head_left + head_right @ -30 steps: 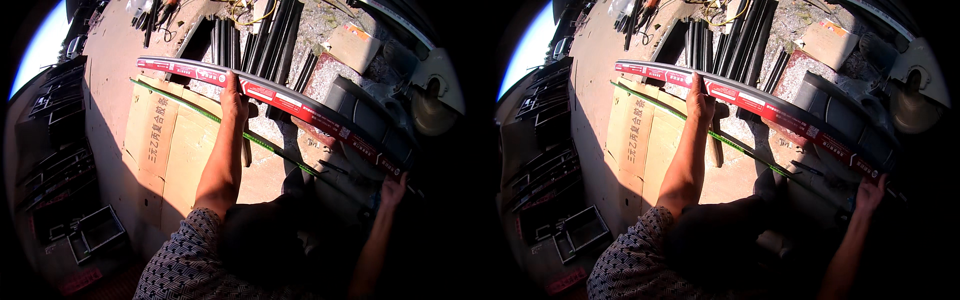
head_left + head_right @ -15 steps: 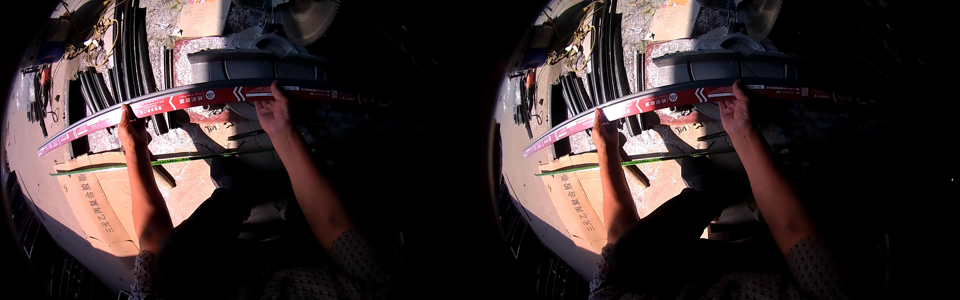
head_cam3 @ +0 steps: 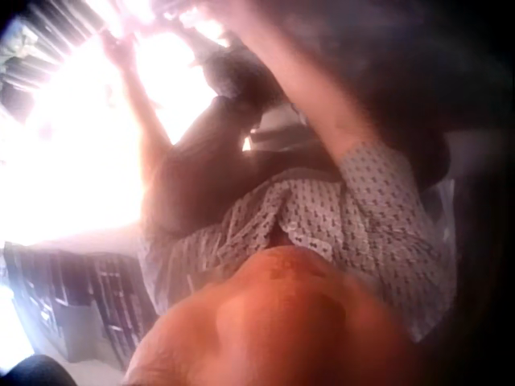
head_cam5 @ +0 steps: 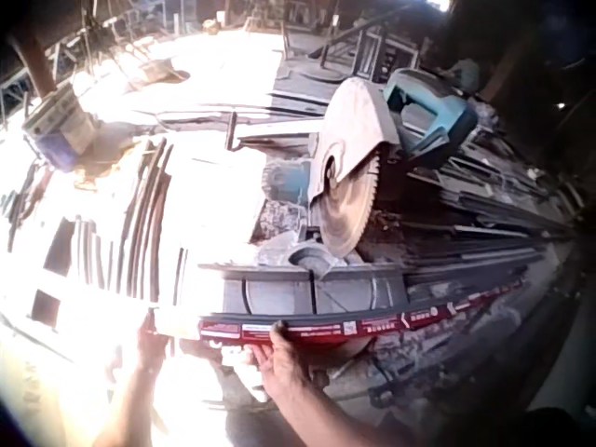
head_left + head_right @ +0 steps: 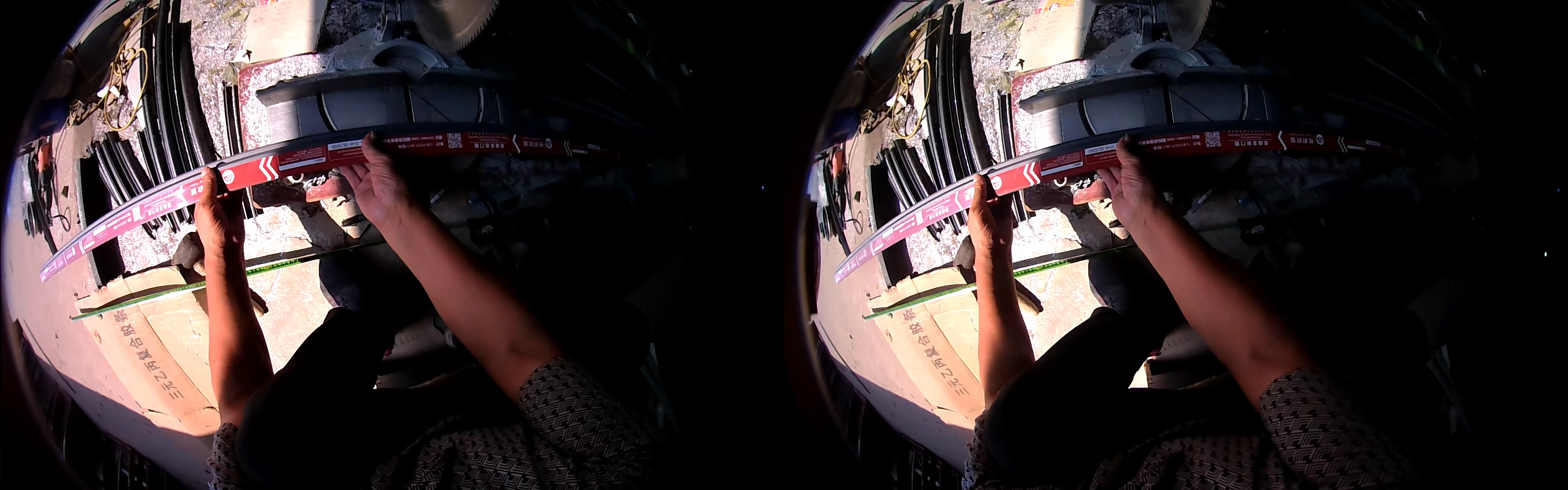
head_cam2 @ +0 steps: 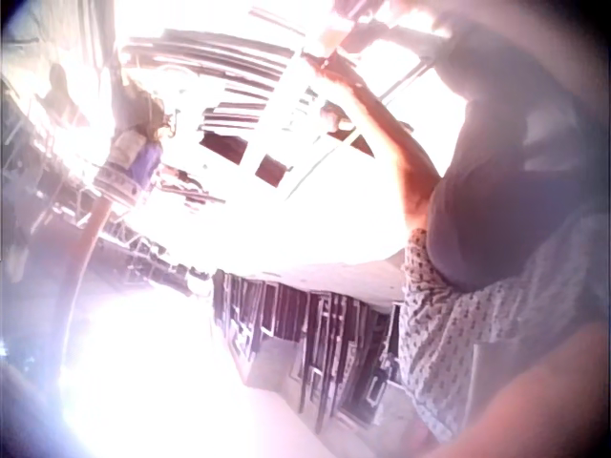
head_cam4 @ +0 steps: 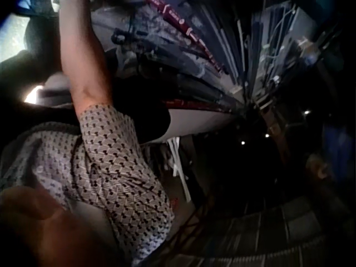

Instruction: The person measures a window frame with a tape measure, marks the measurement with a marker, and then uses a miter saw to cut the frame. The person handles the frame and tools throughout the process.

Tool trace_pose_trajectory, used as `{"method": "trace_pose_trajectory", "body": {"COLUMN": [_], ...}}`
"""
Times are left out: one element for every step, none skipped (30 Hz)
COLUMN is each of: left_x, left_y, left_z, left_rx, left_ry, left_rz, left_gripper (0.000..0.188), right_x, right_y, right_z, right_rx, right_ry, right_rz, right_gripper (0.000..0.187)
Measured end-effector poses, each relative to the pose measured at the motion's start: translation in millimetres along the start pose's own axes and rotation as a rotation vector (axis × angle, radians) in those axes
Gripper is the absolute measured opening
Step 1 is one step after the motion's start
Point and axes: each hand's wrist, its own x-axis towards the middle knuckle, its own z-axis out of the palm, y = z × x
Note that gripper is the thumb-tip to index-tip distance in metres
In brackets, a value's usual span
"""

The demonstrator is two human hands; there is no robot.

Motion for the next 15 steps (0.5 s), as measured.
{"method": "trace_pose_trajectory", "body": {"left_x": [3, 6, 10, 15, 19, 22, 32, 36, 42, 48, 49, 51, 56, 58, 58], "left_y": [1, 2, 4, 5, 9, 15, 19, 24, 30, 31, 33, 35, 37, 39, 37], "left_z": [-3, -7, -12, -16, -18, -27, -40, -46, -55, -62, -66, -68, -70, -73, -70], "left_rx": [0.025, 0.047, 0.028, 0.010, 0.022, 0.039, 0.079, 0.077, 0.072, 0.065, 0.043, 0.024, 0.015, 0.012, 0.019], "left_ry": [-0.003, -0.002, -0.006, -0.011, -0.008, 0.005, -0.023, -0.027, -0.029, -0.035, -0.008, 0.013, 0.012, 0.009, -0.009], "left_rz": [-0.003, -0.002, 0.001, 0.002, 0.006, 0.014, 0.045, 0.049, 0.076, 0.100, 0.093, 0.087, 0.046, 0.047, 0.057], "left_gripper": [0.022, 0.023, 0.026, 0.028, 0.028, 0.027, 0.025, 0.023, 0.023, 0.023, 0.023, 0.024, 0.025, 0.024, 0.023], "right_x": [-1, -2, -6, -10, -16, -27, -38, -44, -44, -44, -52, -60, -66, -69, -70], "right_y": [1, 2, 4, -1, -9, -15, -26, -36, -45, -58, -77, -96, -113, -126, -140], "right_z": [-1, 2, 3, 1, -4, -7, -13, -28, -54, -81, -100, -120, -136, -152, -173], "right_rx": [-0.024, -0.052, -0.105, -0.217, -0.329, -0.439, -0.605, -0.734, -0.867, -1.002, -1.279, -1.551, -1.612, -1.668, -1.781], "right_ry": [0.017, 0.032, 0.046, -0.001, -0.040, -0.083, -0.118, -0.165, -0.235, -0.303, -0.263, -0.218, -0.168, -0.129, -0.090], "right_rz": [0.005, 0.015, 0.008, 0.010, 0.015, 0.034, 0.006, -0.022, -0.090, -0.162, -0.293, -0.428, -0.522, -0.619, -0.727], "right_gripper": [0.032, 0.033, 0.033, 0.032, 0.032, 0.032, 0.026, 0.028, 0.027, 0.025, 0.022, 0.019, 0.017, 0.016, 0.017]}}
